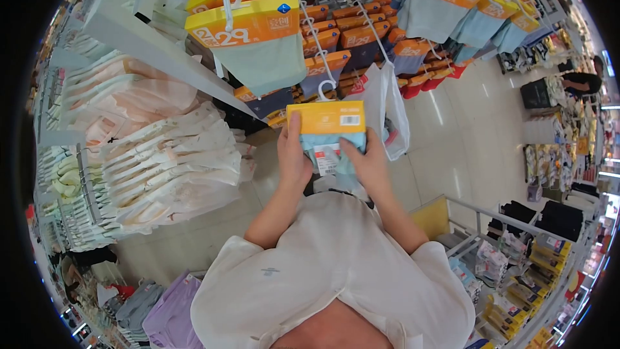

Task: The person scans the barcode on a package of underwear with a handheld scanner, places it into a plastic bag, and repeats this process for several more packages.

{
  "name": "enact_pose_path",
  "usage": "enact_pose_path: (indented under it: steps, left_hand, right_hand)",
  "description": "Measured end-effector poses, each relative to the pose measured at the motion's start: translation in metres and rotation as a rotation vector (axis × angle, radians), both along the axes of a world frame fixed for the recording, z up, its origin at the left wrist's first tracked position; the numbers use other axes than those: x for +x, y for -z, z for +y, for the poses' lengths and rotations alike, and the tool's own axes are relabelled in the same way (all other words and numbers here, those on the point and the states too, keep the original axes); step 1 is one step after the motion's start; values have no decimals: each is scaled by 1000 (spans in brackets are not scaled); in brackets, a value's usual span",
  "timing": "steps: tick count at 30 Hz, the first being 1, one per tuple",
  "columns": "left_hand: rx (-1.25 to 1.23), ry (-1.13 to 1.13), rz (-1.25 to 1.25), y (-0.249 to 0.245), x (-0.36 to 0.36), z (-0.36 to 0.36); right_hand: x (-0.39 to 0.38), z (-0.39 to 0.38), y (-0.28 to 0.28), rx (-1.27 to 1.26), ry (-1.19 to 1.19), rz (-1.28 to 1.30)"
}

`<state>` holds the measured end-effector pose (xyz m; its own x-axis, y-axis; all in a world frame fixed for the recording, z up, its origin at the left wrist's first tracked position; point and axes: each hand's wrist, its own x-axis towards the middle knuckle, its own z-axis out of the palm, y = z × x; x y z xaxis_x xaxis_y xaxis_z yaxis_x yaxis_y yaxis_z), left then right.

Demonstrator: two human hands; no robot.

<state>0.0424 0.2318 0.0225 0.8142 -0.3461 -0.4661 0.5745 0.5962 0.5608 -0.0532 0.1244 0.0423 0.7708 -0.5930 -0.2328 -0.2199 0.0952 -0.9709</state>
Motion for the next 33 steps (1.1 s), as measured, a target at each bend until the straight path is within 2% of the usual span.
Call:
enact_pose_path:
  steps: [1, 5, 7, 10, 13, 16, 19, 21, 23, 25, 27, 28, 33]
  left_hand:
    - [-2, 98, -19, -2, 0, 2]
    - [51, 431, 77, -6, 0, 8]
    - [28, 431, 71, -6, -1, 8]
    - [-8, 443, 53, -2, 0, 12]
    - [-50, 430, 106, 6, 1, 14]
    - [-98, 422, 163, 12, 5, 14]
    - [-126, 412, 178, 12, 5, 14]
    - [-130, 396, 168, 11, 7, 15]
    - [-122, 374, 159, 10, 7, 17]
    - [-118, 381, 145, 8, 8, 18]
    - [-115, 390, 142, 6, 10, 17]
    - [-109, 394, 149, 6, 10, 18]
    - [50, 396, 76, 2, 8, 22]
  right_hand:
    - [0, -8, 2, 186, 52, 0]
    - [-1, -22, -11, 224, 24, 29]
    - [-3, -27, -12, 223, -29, 62]
    - [-9, -42, -8, 54, -150, 44]
    - [-25, -70, 7, -40, -327, 260]
    - [-45, -82, 61, 312, -87, 268]
    - [-77, -85, 121, 635, -180, 334]
    - [-101, -75, 169, 484, -137, 627]
    - [-147, -68, 251, 88, -58, 797]
    - [-184, -62, 310, -346, -7, 998]
    - [-212, -62, 359, -170, -170, 1230]
    - [-225, -61, 367, -112, -261, 1294]
    - [-254, -41, 337, -369, -456, 673]
